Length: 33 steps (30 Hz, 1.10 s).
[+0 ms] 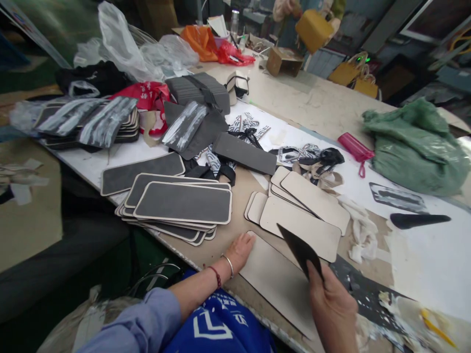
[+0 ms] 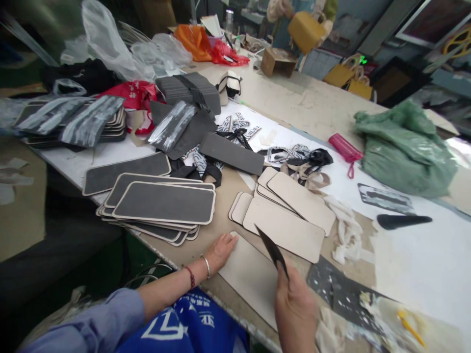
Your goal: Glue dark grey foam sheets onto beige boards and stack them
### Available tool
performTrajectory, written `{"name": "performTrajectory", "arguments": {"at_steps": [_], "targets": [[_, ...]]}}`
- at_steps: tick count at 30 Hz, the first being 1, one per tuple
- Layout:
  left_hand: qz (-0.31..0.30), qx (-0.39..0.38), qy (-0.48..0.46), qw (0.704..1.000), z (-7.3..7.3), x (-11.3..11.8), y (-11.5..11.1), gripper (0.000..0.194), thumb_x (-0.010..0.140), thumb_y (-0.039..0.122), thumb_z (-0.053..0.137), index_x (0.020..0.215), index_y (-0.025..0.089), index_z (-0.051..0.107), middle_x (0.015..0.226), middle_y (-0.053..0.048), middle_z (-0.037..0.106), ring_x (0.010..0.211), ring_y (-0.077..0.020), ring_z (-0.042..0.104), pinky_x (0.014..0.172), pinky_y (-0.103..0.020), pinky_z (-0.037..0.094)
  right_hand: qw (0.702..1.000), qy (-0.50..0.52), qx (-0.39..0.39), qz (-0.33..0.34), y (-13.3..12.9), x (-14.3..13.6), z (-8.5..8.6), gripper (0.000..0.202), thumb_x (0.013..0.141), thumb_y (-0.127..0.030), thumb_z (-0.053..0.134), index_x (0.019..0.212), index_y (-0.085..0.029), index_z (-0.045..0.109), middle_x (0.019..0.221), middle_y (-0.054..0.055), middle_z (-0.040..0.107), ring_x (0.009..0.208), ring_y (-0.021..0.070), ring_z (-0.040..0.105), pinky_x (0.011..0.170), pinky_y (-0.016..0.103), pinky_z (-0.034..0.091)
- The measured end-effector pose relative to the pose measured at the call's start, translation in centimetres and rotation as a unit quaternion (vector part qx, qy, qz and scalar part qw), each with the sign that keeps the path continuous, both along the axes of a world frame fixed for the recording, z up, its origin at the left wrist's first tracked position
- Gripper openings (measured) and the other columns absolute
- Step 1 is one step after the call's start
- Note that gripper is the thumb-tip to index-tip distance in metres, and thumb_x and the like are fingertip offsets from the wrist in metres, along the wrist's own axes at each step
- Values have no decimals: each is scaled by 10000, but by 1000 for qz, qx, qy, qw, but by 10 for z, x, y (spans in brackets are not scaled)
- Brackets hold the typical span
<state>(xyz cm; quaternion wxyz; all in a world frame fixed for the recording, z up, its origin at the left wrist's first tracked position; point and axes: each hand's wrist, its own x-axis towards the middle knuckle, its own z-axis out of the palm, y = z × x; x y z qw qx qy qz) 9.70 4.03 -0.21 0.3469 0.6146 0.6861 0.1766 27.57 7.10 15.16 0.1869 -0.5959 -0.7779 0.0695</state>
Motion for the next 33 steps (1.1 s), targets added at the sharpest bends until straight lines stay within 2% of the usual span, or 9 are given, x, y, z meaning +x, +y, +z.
{"name": "performTrajectory", "arguments": {"at_steps": [3, 5, 7, 10, 14, 18, 21, 26, 33], "targets": [[21, -11, -33, 999, 5, 0, 5, 426, 808, 32, 319, 1181, 140, 494, 1067, -130, 543, 1009, -243, 469, 925, -407, 362, 993, -34, 114, -28, -5, 5, 31, 352, 864, -419, 430, 1019, -195, 653, 810, 51, 703, 649, 176, 651, 542, 232, 467], [78, -18, -140, 987, 12, -2, 5, 315, 807, 118, 427, 1094, 153, 551, 1050, -118, 553, 1029, -245, 467, 950, -405, 348, 983, -40, 179, -5, -15, 1, 29, 284, 871, -288, 453, 1079, -193, 621, 916, 50, 695, 735, 156, 655, 621, 217, 478], [174, -63, -331, 925, 20, -7, 2, 252, 807, 306, 509, 995, 160, 590, 982, -107, 583, 998, -240, 506, 923, -382, 384, 978, -33, 196, 55, -30, -9, 6, 305, 869, -159, 414, 1117, -172, 591, 994, 53, 677, 818, 133, 647, 716, 207, 480], [233, -185, -558, 774, 33, -21, -8, 614, 791, 652, 337, 992, 126, 582, 875, -138, 627, 841, -225, 592, 761, -350, 475, 981, -30, 142, 132, -54, -27, -53, 380, 839, -59, 342, 1137, -130, 567, 1032, 76, 663, 928, 133, 621, 830, 233, 474], [229, -280, -664, 655, 38, -37, -23, 630, 714, 654, 504, 996, 97, 586, 859, -145, 660, 750, -196, 626, 661, -286, 487, 986, -35, -14, 165, -81, -41, -113, 380, 790, -132, 466, 1160, -126, 551, 1123, 106, 619, 1058, 208, 562, 863, 321, 491], [236, -240, -605, 721, 28, -30, -29, 464, 552, 326, 787, 912, 91, 613, 802, -100, 683, 715, -184, 634, 698, -280, 481, 980, 49, -118, 153, -90, -16, -123, 475, 794, -286, 540, 1240, -136, 471, 1221, 127, 548, 1158, 235, 478, 935, 401, 443], [260, -218, -568, 750, 22, -20, -28, 440, 513, 341, 788, 831, 90, 614, 721, -75, 683, 661, -188, 632, 670, -296, 482, 990, 92, -97, 32, -88, 29, -124, 381, 855, -366, 447, 1155, -145, 525, 1117, 135, 600, 1064, 224, 537, 909, 411, 443], [285, -201, -524, 777, 22, -13, -27, 396, 519, 365, 760, 781, 117, 597, 685, -41, 683, 634, -187, 629, 635, -298, 492, 971, 85, -91, -206, -84, 102, -135, 453, 852, -468, 346, 975, -105, 589, 920, 156, 630, 855, 238, 579, 772, 404, 467], [290, -221, -514, 777, 32, -12, -25, 470, 514, 345, 775, 872, 106, 586, 761, -62, 691, 689, -195, 642, 675, -308, 506, 933, 114, -207, -273, -69, 131, -136, 390, 789, -444, 384, 899, -147, 612, 825, 99, 638, 788, 223, 579, 742, 367, 434]]}}
